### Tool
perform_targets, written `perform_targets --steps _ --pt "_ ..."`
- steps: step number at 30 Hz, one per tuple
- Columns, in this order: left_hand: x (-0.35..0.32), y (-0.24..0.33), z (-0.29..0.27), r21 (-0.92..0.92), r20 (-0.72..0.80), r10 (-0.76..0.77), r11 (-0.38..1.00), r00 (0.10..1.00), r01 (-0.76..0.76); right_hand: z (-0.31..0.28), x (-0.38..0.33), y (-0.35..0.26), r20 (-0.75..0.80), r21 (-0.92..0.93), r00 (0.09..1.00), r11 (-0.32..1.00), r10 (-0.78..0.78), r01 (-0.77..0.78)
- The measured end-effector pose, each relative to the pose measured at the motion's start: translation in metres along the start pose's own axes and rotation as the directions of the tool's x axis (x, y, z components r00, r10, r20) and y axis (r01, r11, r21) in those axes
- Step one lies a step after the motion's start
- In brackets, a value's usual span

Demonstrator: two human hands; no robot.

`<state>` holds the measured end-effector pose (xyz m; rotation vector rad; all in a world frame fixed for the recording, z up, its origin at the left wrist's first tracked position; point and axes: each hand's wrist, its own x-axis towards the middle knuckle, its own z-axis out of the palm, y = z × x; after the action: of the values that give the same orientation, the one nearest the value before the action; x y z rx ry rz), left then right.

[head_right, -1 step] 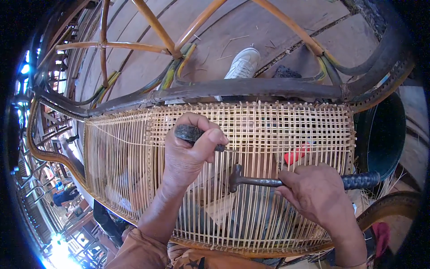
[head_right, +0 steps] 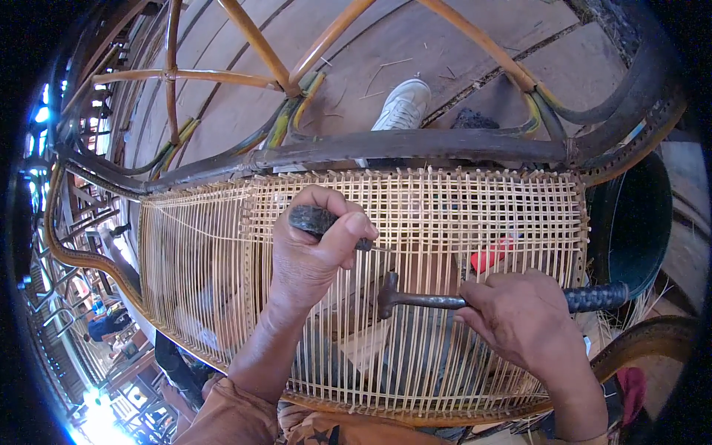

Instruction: The person weaves rattan strips onto a chair frame by hand, guides the strands with a knife, drives a punch tool into the frame using a hammer, and weaves additional rattan strips through the seat.

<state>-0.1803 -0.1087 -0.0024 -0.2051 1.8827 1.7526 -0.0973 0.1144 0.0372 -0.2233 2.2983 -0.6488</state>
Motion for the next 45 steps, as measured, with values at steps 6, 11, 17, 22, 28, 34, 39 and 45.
perform_targets --steps 6,11,17,22,28,34,39,45 --pt "0.001 -0.008 0.006 0.066 0.059 0.126 0.989 0.99 -0.13 0.006 0.008 -0.001 0.045 -0.001 0.995 0.996 -0.089 0.089" --pt "0.002 -0.001 0.01 0.043 0.053 0.148 0.988 0.988 -0.15 0.001 0.011 0.003 -0.093 -0.054 0.996 0.998 -0.016 0.011" --pt "0.0 0.003 -0.015 -0.03 -0.005 0.048 0.998 0.999 -0.048 0.009 0.011 -0.001 -0.015 0.022 0.996 0.996 -0.087 0.088" --pt "0.003 -0.008 -0.009 0.076 0.049 0.143 0.986 0.989 -0.146 0.007 0.014 -0.003 -0.011 0.001 0.994 0.994 -0.111 0.111" --pt "0.007 0.0 -0.023 -0.044 -0.003 0.15 0.988 0.989 -0.15 0.001 0.018 -0.006 -0.146 -0.016 0.988 0.999 -0.048 0.046" --pt "0.0 -0.004 -0.04 -0.103 -0.15 0.032 0.994 0.988 -0.048 0.015 0.021 -0.012 -0.044 0.076 0.996 0.994 -0.078 0.081" --pt "0.0 -0.008 -0.034 -0.014 -0.163 0.032 0.999 0.986 -0.035 0.009 0.026 -0.023 -0.03 0.054 0.995 0.994 -0.092 0.093" --pt "0.004 -0.006 -0.032 0.121 -0.081 0.136 0.985 0.987 -0.126 0.007 0.042 -0.025 -0.073 0.007 0.991 0.993 -0.115 0.116"
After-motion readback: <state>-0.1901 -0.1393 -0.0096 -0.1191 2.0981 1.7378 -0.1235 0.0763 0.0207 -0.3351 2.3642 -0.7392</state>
